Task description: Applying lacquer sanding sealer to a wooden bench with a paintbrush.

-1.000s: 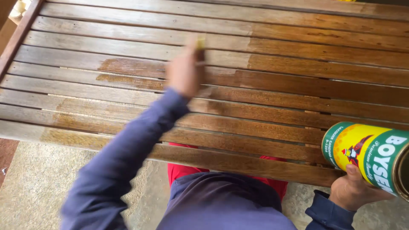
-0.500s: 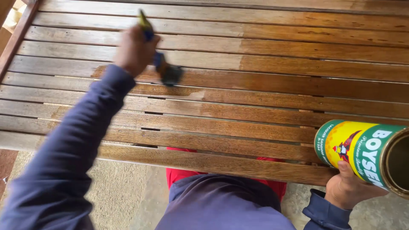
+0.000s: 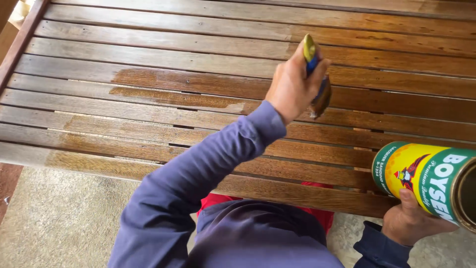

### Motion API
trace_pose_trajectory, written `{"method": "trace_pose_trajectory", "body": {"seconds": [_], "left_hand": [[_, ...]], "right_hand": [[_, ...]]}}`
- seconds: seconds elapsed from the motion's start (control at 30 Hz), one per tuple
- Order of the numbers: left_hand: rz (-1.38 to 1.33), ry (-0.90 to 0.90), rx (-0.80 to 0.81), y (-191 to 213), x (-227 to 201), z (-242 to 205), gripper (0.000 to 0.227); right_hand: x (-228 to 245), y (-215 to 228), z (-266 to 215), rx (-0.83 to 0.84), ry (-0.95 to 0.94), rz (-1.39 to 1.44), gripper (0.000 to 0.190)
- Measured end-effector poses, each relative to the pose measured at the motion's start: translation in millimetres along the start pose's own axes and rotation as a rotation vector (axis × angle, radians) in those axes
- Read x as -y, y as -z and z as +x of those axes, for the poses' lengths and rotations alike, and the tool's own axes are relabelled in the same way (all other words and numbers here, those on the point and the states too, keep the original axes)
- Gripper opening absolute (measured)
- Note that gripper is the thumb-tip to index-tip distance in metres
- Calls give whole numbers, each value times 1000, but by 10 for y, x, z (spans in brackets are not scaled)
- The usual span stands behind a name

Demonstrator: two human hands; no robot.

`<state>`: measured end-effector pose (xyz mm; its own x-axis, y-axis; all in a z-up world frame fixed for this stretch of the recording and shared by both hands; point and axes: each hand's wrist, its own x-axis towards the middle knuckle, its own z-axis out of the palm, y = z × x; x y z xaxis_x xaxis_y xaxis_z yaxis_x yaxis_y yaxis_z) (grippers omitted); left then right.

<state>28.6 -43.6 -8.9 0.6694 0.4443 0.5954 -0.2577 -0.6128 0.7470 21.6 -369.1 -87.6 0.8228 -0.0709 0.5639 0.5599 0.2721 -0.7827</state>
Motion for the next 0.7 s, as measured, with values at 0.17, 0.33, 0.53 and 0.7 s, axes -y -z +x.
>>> {"method": "trace_pose_trajectory", "body": {"seconds": [0.17,0.33,0.53,0.7], "left_hand": [[198,190,-71,1205,717,-245,20],[604,80,-1,3065,597,-583,12],[1103,-13,75,3078,724,-687,21],[451,1,74,1372,-92,-668,58]], "right_hand": [[-28,-25,9,-49,-4,50,73],[1,-5,1,-27,-23,55,71],[-25,13,-6,27,-16,46,67],[-149,110,-46,27,-29,45,68]]}}
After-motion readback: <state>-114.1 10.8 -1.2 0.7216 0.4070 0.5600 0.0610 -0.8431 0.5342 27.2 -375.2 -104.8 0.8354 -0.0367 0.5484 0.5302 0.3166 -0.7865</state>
